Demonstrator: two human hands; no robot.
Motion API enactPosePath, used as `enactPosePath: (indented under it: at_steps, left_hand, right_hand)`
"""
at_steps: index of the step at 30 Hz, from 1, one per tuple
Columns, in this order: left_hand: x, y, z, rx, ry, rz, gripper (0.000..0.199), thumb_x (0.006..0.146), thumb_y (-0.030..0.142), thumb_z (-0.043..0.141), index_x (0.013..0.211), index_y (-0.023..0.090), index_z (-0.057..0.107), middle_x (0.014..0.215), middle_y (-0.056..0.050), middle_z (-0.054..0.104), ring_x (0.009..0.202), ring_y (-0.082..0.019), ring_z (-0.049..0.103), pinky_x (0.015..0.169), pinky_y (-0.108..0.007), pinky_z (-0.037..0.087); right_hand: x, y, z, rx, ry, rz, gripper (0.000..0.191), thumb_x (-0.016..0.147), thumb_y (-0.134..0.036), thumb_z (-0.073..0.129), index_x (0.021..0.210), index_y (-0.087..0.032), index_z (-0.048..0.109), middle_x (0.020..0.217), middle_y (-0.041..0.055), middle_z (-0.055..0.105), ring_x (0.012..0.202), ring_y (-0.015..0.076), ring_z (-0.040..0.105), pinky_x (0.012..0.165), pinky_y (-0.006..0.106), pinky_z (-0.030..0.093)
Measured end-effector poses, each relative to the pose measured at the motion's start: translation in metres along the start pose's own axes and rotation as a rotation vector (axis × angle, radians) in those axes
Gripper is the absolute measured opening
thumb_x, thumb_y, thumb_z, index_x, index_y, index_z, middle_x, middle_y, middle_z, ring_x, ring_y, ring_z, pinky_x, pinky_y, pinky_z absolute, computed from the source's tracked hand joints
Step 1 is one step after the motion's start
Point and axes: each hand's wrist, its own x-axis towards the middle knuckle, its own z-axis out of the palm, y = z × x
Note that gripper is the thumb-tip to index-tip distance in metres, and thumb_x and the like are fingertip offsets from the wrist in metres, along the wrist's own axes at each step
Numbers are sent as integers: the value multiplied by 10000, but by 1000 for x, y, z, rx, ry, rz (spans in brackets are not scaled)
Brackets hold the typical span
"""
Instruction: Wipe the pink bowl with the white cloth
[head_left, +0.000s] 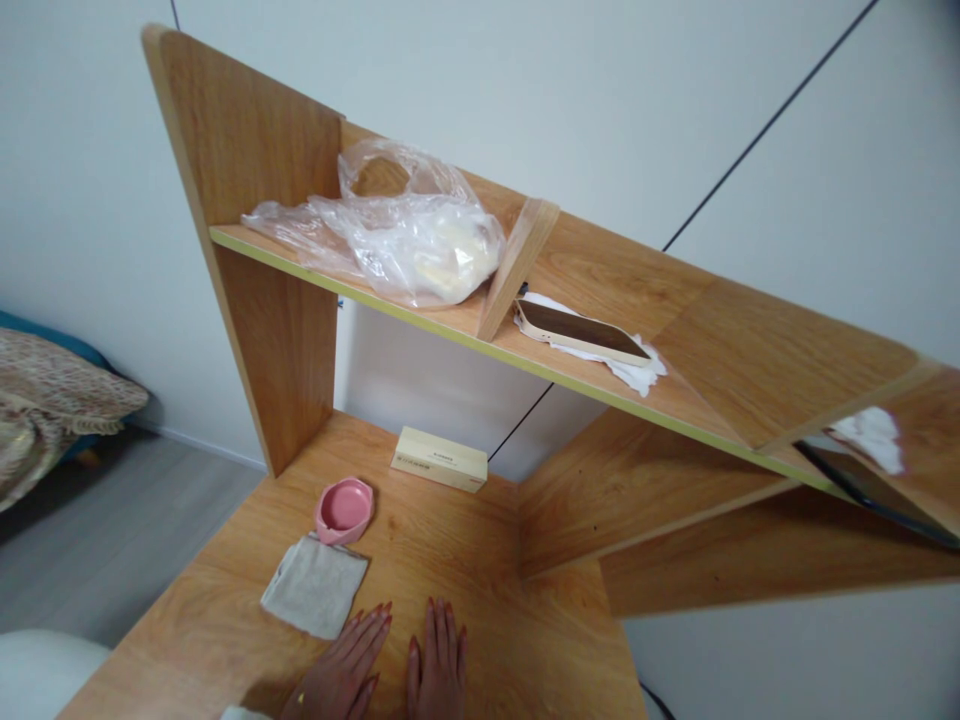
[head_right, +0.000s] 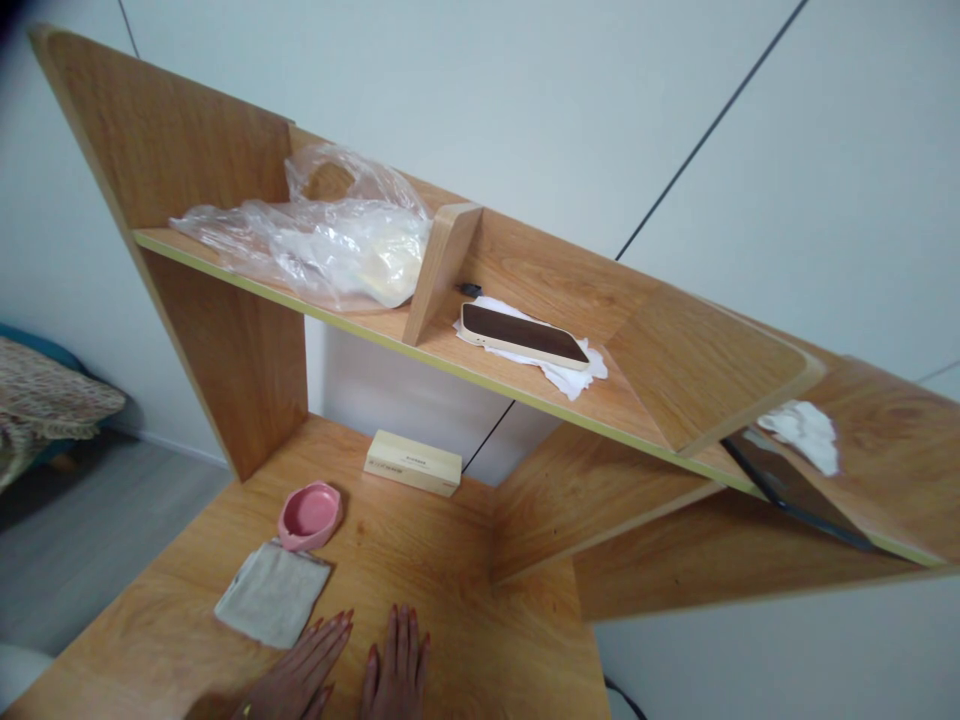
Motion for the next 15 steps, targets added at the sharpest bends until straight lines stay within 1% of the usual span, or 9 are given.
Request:
enactPosePath:
  at_steps: [5,7,11,15]
  left_hand:
    - [-1,-1,1,14,-21,13,695,866,128,383,1501,173,104,1420,-77,482,1259,-185,493,1058,-324,397]
    - [-1,-1,0,25,-30,14,709,853,109,378,1501,169,97,1427,-75,471,1255,-183,496,1056,-324,400]
    - [0,0,-1,42,-43,0,754,818,63,373,1500,158,67,1429,-74,463,1253,-187,499,1062,-328,397]
    - [0,1,-2,27,-34,-10,732,845,79,392,1500,187,83,1427,-60,470,1261,-194,490,1071,-328,393]
  right_hand:
    - [2,-2,-4,15,-44,2,490,964,-385,229,1314,-220,531,1283,78,592,1273,247,463,1091,521,283]
    - [2,-2,-5,9,-65,5,491,961,-390,239,1301,-211,545,1286,87,589,1279,254,456,1096,527,272]
    - [2,-3,-5,22,-62,4,483,960,-384,253,1280,-200,565,1269,91,601,1273,257,463,1097,525,271]
    - [2,-4,-7,41,-57,5,465,960,-379,271,1305,-220,539,1280,80,594,1272,255,465,1094,525,277]
